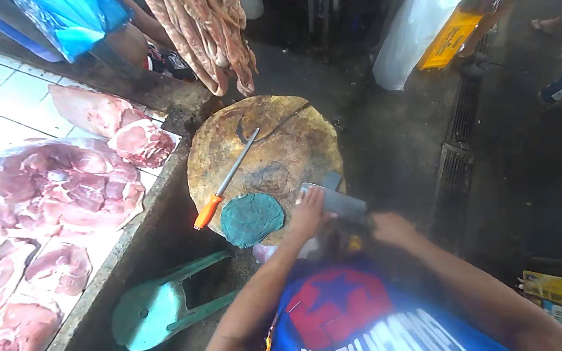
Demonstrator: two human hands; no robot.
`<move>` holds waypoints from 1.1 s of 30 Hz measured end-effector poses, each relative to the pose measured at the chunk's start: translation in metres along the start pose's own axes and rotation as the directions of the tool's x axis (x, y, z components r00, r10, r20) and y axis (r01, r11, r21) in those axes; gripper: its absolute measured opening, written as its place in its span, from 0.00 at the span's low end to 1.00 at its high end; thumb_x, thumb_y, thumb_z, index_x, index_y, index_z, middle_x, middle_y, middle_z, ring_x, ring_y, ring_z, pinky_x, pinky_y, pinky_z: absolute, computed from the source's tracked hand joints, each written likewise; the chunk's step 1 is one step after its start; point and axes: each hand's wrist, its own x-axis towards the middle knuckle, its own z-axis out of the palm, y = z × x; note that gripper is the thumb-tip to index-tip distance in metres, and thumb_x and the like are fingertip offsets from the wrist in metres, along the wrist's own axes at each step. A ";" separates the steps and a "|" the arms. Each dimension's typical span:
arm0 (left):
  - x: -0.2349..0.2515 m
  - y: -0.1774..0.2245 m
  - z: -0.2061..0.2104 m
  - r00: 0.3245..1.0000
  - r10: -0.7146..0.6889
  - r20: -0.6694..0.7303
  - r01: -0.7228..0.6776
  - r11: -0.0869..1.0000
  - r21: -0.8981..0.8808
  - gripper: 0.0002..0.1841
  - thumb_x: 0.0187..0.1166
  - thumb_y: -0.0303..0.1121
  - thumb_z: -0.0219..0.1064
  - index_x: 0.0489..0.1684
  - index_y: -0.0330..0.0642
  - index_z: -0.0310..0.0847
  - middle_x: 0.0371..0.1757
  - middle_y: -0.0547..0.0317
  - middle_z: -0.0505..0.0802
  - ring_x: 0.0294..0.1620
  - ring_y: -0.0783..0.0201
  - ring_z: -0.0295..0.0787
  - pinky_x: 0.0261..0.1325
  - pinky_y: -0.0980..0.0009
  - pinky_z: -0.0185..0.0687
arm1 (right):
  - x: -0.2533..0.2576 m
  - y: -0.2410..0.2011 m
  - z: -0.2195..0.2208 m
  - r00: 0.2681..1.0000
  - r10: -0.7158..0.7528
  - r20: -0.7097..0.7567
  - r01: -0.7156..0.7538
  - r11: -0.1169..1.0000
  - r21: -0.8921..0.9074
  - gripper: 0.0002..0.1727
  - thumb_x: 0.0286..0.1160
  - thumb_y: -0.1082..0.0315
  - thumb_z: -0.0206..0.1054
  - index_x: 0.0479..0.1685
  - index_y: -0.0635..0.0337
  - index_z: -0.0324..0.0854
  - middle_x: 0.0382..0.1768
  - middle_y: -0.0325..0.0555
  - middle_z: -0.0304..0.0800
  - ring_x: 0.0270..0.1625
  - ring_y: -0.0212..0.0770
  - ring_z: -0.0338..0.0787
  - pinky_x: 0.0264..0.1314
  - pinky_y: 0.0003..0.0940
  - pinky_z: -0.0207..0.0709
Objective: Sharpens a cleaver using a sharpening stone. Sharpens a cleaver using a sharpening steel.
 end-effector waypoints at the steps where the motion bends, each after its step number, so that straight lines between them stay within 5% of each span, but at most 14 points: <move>1: -0.011 -0.027 -0.002 1.000 0.001 -0.026 0.000 1.000 0.016 0.46 0.82 0.69 0.53 0.91 0.42 0.60 0.92 0.49 0.66 0.96 0.52 0.50 0.97 0.46 0.38 | 0.008 -0.025 0.000 0.999 -0.044 0.017 0.044 0.999 0.014 0.22 0.69 0.55 0.70 0.61 0.55 0.84 0.53 0.60 0.92 0.59 0.65 0.91 0.57 0.74 0.80; 4: -0.055 -0.096 -0.012 0.998 -0.036 -0.059 0.039 0.998 0.052 0.45 0.82 0.68 0.54 0.90 0.41 0.62 0.91 0.48 0.68 0.95 0.52 0.55 0.96 0.46 0.44 | 0.029 -0.087 0.017 0.987 -0.155 0.031 0.154 0.988 0.033 0.20 0.68 0.56 0.71 0.58 0.54 0.85 0.52 0.58 0.92 0.57 0.63 0.91 0.55 0.73 0.81; 6: -0.064 -0.099 -0.021 0.996 -0.063 -0.057 0.066 0.996 0.061 0.46 0.81 0.68 0.54 0.89 0.38 0.62 0.91 0.45 0.67 0.95 0.49 0.53 0.95 0.45 0.42 | 0.031 -0.090 0.025 0.983 -0.183 0.013 0.183 0.983 0.030 0.21 0.67 0.56 0.71 0.57 0.54 0.83 0.51 0.57 0.92 0.57 0.62 0.91 0.54 0.71 0.82; 13: 0.001 0.033 0.005 1.000 0.000 -0.008 0.000 1.000 -0.021 0.50 0.79 0.74 0.50 0.90 0.40 0.61 0.93 0.47 0.64 0.97 0.51 0.46 0.97 0.44 0.32 | -0.015 0.031 0.014 0.997 0.067 -0.036 -0.068 0.998 -0.014 0.23 0.65 0.52 0.70 0.58 0.52 0.83 0.50 0.57 0.92 0.56 0.63 0.92 0.54 0.71 0.81; 17: -0.015 -0.041 0.003 0.997 0.068 -0.045 -0.065 0.997 0.048 0.45 0.83 0.69 0.50 0.91 0.42 0.61 0.93 0.50 0.66 0.96 0.53 0.50 0.97 0.46 0.38 | 0.002 -0.036 0.014 0.999 -0.033 0.004 0.033 0.998 0.056 0.22 0.69 0.55 0.70 0.61 0.55 0.83 0.52 0.59 0.92 0.57 0.63 0.91 0.56 0.72 0.82; 21: -0.062 -0.108 -0.024 0.999 -0.006 -0.039 0.009 0.996 0.088 0.46 0.82 0.70 0.50 0.88 0.39 0.63 0.90 0.46 0.69 0.94 0.49 0.56 0.95 0.45 0.45 | 0.027 -0.100 0.028 0.985 -0.170 0.037 0.167 0.983 0.071 0.21 0.68 0.57 0.71 0.59 0.54 0.84 0.53 0.57 0.92 0.58 0.61 0.91 0.56 0.71 0.82; 23: -0.058 -0.094 -0.026 0.998 -0.018 -0.063 0.024 0.995 0.094 0.47 0.81 0.70 0.51 0.88 0.37 0.64 0.90 0.42 0.69 0.94 0.47 0.56 0.95 0.43 0.44 | 0.024 -0.086 0.026 0.987 -0.162 0.010 0.161 0.985 0.060 0.21 0.68 0.56 0.70 0.59 0.54 0.83 0.51 0.57 0.93 0.57 0.61 0.92 0.56 0.72 0.81; 29: 0.001 0.042 0.004 1.000 0.018 0.022 -0.018 1.000 -0.006 0.52 0.78 0.75 0.48 0.91 0.39 0.59 0.93 0.44 0.63 0.97 0.48 0.45 0.97 0.42 0.32 | -0.023 0.042 0.013 0.997 0.064 -0.047 -0.064 0.998 -0.008 0.23 0.65 0.51 0.71 0.57 0.53 0.84 0.48 0.58 0.92 0.55 0.64 0.91 0.54 0.73 0.81; 31: 0.004 0.039 0.003 0.999 0.041 0.035 -0.041 0.999 -0.004 0.50 0.78 0.75 0.49 0.91 0.43 0.60 0.94 0.49 0.63 0.97 0.52 0.45 0.97 0.44 0.34 | -0.025 0.035 0.007 0.998 0.064 -0.020 -0.064 0.998 -0.018 0.23 0.66 0.53 0.70 0.58 0.54 0.84 0.50 0.58 0.92 0.57 0.63 0.91 0.54 0.72 0.81; 33: -0.013 -0.005 -0.001 0.999 0.047 -0.012 -0.046 0.999 0.022 0.46 0.80 0.71 0.53 0.90 0.43 0.63 0.92 0.49 0.67 0.96 0.52 0.52 0.96 0.45 0.39 | -0.012 -0.008 0.008 1.000 -0.021 0.018 0.021 0.999 0.025 0.23 0.68 0.54 0.71 0.59 0.56 0.84 0.53 0.60 0.92 0.59 0.64 0.90 0.57 0.73 0.81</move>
